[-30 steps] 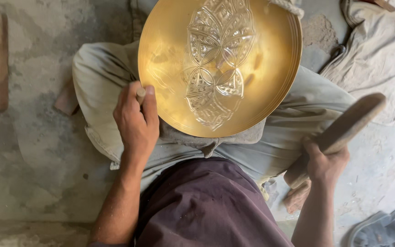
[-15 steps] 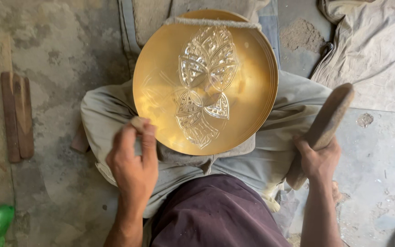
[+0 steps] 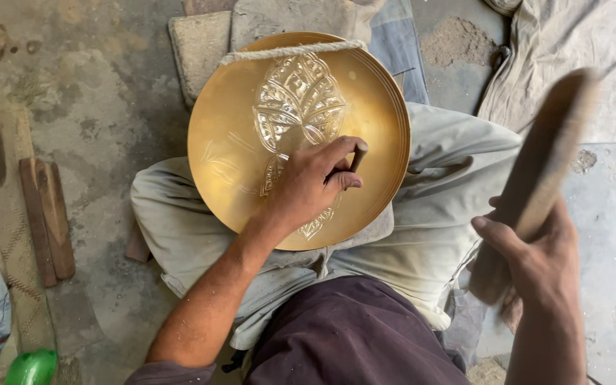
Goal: The person sits on the floor with a brass plate on their lap and hammers a punch against the plate's surface with a wooden mallet to emboss a decorative floral pattern. Midway they set the plate aside and work a small tool against a stone block before resuming hammering the pattern.
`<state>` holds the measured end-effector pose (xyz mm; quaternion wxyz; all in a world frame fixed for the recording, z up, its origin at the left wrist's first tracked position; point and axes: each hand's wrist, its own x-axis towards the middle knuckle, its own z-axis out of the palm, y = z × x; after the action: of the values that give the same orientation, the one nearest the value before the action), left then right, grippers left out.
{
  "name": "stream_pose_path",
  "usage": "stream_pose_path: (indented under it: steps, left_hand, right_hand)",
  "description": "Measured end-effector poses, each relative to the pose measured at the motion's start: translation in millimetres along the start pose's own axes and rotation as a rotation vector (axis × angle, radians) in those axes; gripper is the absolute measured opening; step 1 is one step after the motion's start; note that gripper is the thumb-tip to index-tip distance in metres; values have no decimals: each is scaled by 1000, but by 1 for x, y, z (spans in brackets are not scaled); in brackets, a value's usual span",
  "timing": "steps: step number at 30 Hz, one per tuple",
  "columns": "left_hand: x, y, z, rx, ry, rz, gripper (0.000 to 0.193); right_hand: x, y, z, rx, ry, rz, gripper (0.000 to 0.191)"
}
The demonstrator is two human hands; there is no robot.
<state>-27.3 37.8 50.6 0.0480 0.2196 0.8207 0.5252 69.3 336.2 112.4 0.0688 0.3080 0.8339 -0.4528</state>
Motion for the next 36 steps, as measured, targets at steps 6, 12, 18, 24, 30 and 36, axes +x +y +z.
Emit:
stream_pose_path:
  steps: [6, 12, 18, 24, 30, 36]
  left_hand:
    - [11, -2, 5, 117, -148, 123, 43]
    - [11, -13, 18, 202, -224, 65, 39]
    - [4, -17, 22, 147, -167, 91, 25]
    - [2, -11, 24, 161, -48, 123, 30]
    - [-2, -4, 22, 144, -82, -27, 28]
    - [-4, -2, 20, 60, -23, -53, 32]
  right_hand:
    - [-1, -3, 15, -230, -53, -55, 58]
    - [4, -12, 25, 136, -13, -419, 50]
    - [10, -31, 37, -765, 233, -881, 42]
    - [21, -30, 45, -839, 58, -686, 27]
    - [30, -30, 36, -301, -30, -301, 43]
    - [32, -41, 41, -91, -70, -642, 39]
